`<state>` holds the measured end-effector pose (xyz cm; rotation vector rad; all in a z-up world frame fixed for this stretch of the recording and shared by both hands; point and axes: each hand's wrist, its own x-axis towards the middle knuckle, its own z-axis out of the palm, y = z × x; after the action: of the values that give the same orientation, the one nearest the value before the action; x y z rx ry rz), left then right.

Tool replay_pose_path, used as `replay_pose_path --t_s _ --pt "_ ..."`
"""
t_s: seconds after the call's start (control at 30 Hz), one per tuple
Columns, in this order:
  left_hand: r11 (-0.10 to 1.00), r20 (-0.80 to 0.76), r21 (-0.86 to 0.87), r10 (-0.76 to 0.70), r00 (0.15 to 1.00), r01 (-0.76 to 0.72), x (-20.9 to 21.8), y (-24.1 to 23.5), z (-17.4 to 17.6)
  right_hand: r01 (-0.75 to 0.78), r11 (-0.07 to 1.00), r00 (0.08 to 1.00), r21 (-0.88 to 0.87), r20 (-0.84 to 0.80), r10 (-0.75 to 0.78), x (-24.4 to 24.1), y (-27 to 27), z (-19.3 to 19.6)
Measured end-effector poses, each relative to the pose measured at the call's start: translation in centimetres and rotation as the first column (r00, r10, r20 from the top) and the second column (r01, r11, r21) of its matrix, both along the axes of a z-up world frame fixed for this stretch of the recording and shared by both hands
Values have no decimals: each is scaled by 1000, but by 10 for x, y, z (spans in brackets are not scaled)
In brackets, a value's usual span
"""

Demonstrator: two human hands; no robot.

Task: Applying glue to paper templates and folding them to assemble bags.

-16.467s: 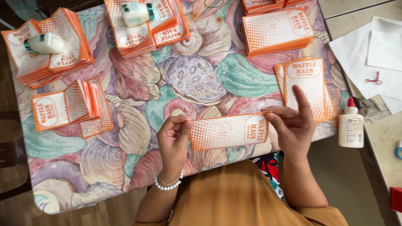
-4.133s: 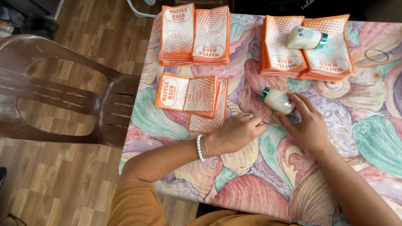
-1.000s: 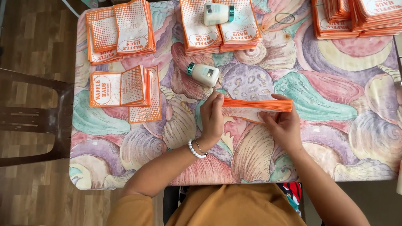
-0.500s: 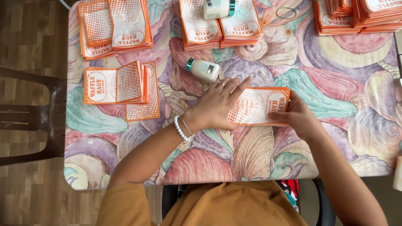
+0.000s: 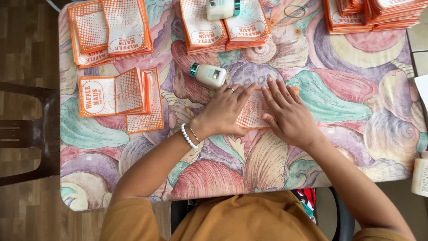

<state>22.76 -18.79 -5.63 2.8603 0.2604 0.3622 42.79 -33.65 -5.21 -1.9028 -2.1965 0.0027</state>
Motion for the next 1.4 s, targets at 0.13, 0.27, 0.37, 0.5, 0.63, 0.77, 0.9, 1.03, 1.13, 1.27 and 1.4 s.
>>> replay_pose_path --t_s 0.13,0.27,0.37,0.5,0.63,0.77,0.9,1.03,1.13,1.27,1.4 --pt "999 -12 46 0 1000 0 -3 1 -3 49 996 998 -73 -38 -52 3 4 -18" --pt "996 -160 86 -17 987 31 -1 -2 12 78 994 996 -77 -41 -81 0 5 -20" --pt "999 -238 23 -42 970 49 14 -17 14 74 996 997 -56 -25 -75 -1 5 -23" --pt "998 -275 61 13 961 3 22 -29 0 72 997 997 -42 -15 -73 1 5 -23" --pt "994 -235 109 21 972 4 17 -27 -3 78 996 997 -35 -23 -79 3 4 -27" --pt "998 -298 52 55 953 -41 9 -24 3 79 992 994 -94 -72 -86 4 7 -20" --pt "997 -230 39 72 971 -64 1 -23 -6 57 983 989 -175 -124 -80 3 7 -9" --pt "995 -193 67 81 978 -69 0 -25 -10 -4 976 997 -218 -73 -12 19 10 3" --pt "995 -198 61 86 976 -75 0 -25 -10 -47 973 999 -224 -12 46 27 17 16" --pt "997 -186 7 78 979 -78 7 -18 -12 -17 975 998 -220 48 29 33 23 20" --pt "994 -150 -94 36 988 -51 16 -5 2 -23 980 999 -197 19 28 33 23 19"
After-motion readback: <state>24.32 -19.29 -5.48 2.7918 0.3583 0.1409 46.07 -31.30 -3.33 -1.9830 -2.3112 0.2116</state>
